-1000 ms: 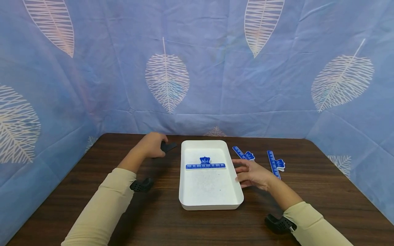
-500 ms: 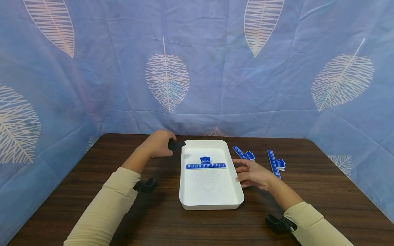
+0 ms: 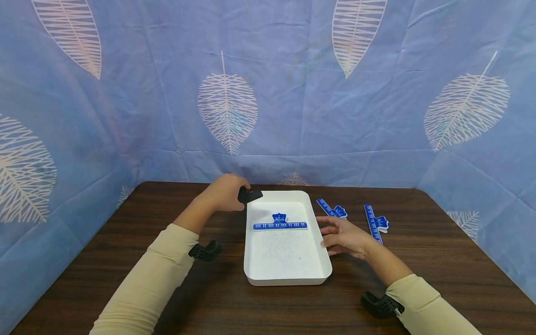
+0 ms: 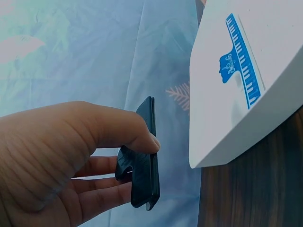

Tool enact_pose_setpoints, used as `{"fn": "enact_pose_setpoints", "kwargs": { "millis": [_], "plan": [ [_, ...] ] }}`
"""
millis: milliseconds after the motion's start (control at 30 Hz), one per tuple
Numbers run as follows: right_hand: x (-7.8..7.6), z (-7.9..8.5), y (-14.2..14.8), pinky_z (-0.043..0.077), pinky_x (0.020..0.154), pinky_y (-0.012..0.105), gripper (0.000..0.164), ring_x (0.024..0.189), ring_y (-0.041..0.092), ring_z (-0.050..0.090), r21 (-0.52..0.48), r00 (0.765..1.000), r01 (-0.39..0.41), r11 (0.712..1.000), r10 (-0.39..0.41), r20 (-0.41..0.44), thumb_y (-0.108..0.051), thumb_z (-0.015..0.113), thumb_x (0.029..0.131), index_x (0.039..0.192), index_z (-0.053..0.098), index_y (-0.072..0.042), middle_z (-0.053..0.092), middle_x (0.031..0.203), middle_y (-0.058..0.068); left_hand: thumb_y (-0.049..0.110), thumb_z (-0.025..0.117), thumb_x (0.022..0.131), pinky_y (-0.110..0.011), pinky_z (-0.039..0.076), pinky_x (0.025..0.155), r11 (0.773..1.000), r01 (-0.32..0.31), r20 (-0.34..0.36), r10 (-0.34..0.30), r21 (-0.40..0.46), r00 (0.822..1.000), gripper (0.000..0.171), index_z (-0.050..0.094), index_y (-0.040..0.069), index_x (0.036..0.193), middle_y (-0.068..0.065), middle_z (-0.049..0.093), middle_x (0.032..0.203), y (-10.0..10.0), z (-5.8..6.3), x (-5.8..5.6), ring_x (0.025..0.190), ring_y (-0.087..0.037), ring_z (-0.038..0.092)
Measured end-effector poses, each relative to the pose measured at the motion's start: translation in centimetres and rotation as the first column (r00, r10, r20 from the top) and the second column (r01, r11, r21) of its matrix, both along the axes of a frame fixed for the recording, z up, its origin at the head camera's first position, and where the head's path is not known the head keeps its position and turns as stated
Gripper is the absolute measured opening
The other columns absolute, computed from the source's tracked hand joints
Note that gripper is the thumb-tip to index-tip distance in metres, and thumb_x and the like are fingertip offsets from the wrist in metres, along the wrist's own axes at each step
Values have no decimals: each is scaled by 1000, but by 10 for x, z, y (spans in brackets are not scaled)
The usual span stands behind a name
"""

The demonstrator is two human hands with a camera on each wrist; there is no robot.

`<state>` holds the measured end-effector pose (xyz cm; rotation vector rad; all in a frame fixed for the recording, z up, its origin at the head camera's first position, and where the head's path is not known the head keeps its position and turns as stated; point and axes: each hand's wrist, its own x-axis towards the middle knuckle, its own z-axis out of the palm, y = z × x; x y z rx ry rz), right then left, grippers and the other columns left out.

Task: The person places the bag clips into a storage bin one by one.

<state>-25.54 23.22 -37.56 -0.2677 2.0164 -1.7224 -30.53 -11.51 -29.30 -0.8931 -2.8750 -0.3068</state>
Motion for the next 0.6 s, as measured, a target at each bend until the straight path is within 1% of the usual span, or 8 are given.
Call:
{"fn": "enact_pose_setpoints", "kwargs": {
  "millis": [133,367,500,600],
  "plan": [
    [0,0,0,56,79,48,87,100,32,65,-1,1000,0,1000,0,0,4,67,81,151,17,4,49,129,32,13,78,72,-39,52,80,1000,14,-20,-14,-13,1000,45,68,1,114,-10,67,105,6,1,1,92,-25,58],
    [0,-1,0,56,79,48,86,99,32,65,-5,1000,-3,1000,3,-1,4,67,81,151,17,4,50,129,32,16,81,71,-37,53,79,1000,11,-26,-12,-28,1000,47,68,4,114,-8,67,103,17,1,4,90,-22,58],
    [0,-1,0,57,78,47,86,99,31,66,-5,1000,2,1000,-2,-1,5,67,81,151,17,4,50,128,32,16,80,72,-36,52,79,998,39,-40,-41,-46,998,47,68,4,116,-7,67,105,24,2,6,91,-22,58],
    [0,-1,-1,57,77,46,86,98,31,66,-4,1000,4,1000,-4,-1,5,67,81,151,17,4,50,128,32,16,79,73,-36,52,80,997,61,-38,-63,-53,997,47,67,4,117,-8,66,106,29,4,8,91,-22,58]
  ]
}}
